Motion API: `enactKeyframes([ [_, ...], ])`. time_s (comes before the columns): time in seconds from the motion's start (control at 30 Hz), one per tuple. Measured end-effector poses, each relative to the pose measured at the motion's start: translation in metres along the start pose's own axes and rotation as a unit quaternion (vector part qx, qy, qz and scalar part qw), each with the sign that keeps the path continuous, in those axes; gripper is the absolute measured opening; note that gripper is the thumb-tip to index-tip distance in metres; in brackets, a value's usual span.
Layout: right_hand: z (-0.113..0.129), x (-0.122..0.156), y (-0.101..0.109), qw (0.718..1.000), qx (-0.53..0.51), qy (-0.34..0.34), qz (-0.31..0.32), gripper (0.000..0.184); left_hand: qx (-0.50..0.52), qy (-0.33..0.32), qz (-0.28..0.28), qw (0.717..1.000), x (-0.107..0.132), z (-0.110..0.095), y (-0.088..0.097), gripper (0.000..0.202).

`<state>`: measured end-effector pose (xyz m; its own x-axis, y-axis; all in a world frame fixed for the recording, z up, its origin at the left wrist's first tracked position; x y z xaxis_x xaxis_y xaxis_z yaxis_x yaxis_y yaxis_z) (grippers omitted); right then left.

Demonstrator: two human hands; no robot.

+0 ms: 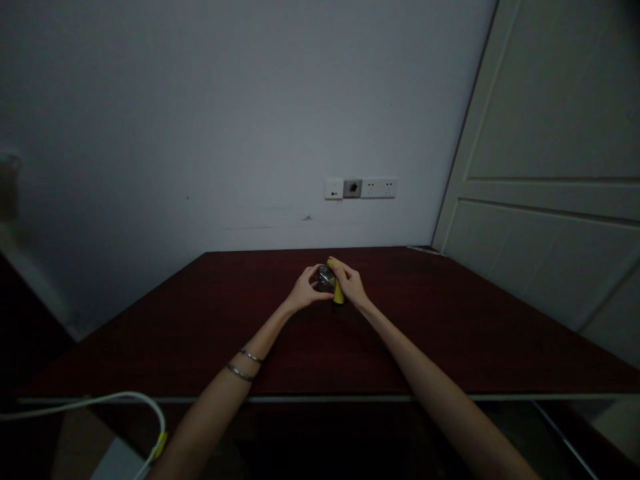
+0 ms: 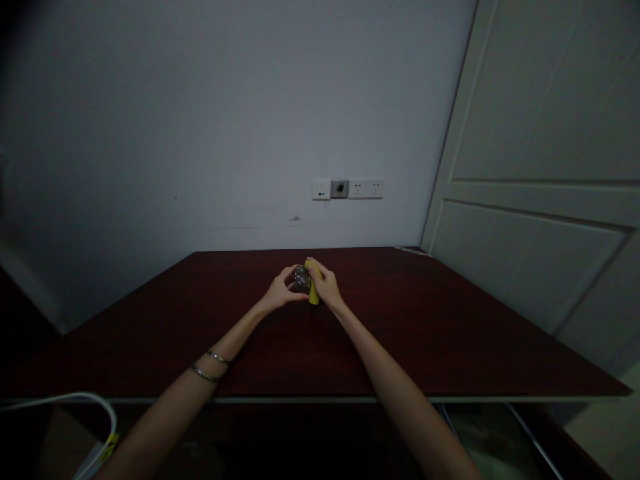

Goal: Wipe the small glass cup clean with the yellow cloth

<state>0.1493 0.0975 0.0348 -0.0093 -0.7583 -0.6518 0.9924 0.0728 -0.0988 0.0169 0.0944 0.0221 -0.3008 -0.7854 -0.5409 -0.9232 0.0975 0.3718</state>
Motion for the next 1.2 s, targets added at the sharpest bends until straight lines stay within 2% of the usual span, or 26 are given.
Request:
enactKeyframes([
  [0.1, 0.025, 0.011, -0.010, 0.995, 0.058, 0.083, 0.024, 0.037, -0.001, 0.032, -0.018, 0.999, 0.000, 0.007, 0.002, 0.086],
  [0.2, 0.033, 0.016, -0.016, 0.990, 0.079, 0.106, 0.041, 0.035, -0.001, 0.045, -0.035, 0.998, 0.000, 0.011, 0.002, 0.085],
  [0.27, 0.025, 0.012, -0.012, 0.996, 0.051, 0.078, 0.014, 0.036, 0.008, 0.043, -0.033, 0.998, 0.001, 0.011, 0.000, 0.087],
  [0.4, -0.013, 0.001, 0.000, 0.996, -0.046, -0.064, -0.044, 0.045, -0.017, 0.006, 0.001, 1.000, 0.003, 0.006, -0.006, 0.091],
  [0.47, -0.022, -0.001, 0.001, 0.991, -0.066, -0.100, -0.055, 0.047, -0.032, -0.007, 0.001, 0.999, 0.003, 0.004, -0.007, 0.091],
  [0.57, -0.007, 0.004, -0.001, 0.997, -0.034, -0.041, -0.056, 0.043, -0.024, 0.014, -0.010, 1.000, 0.003, 0.004, -0.004, 0.090],
  [0.67, 0.025, 0.014, -0.011, 0.997, 0.037, 0.063, -0.011, 0.035, -0.001, 0.047, -0.020, 0.999, 0.002, 0.005, -0.002, 0.088],
  [0.77, 0.041, 0.020, -0.017, 0.990, 0.077, 0.112, 0.022, 0.034, 0.017, 0.045, -0.025, 0.999, 0.002, 0.002, -0.002, 0.089],
  [0.87, 0.030, 0.014, -0.010, 0.995, 0.051, 0.085, -0.011, 0.035, 0.035, 0.024, -0.013, 0.999, 0.002, 0.000, -0.004, 0.091],
  [0.93, 0.011, 0.007, -0.004, 0.999, 0.014, 0.025, -0.039, 0.037, 0.030, 0.010, 0.001, 1.000, 0.002, 0.000, -0.005, 0.092],
  [1.03, -0.008, 0.003, -0.002, 0.998, -0.012, -0.047, -0.045, 0.042, 0.006, 0.000, 0.015, 1.000, 0.003, 0.001, -0.007, 0.093],
  [1.1, -0.001, 0.005, -0.003, 0.999, 0.010, -0.023, -0.042, 0.040, 0.000, 0.007, 0.013, 1.000, 0.002, 0.003, -0.007, 0.094],
  [1.2, 0.027, 0.014, -0.011, 0.993, 0.086, 0.077, 0.008, 0.035, 0.009, 0.025, -0.005, 1.000, 0.002, 0.008, -0.005, 0.095],
])
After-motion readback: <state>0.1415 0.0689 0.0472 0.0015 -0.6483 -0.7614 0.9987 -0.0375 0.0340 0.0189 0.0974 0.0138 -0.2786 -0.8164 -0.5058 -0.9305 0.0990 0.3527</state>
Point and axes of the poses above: each hand's wrist, its own x-axis away from the middle knuckle, its own y-axis out of the back of the hand, z = x × y, the point moved 7 cm from there along -x, towards the middle knuckle, and after that the axes turned 10 degrees about -x, right-handed, at the moved point
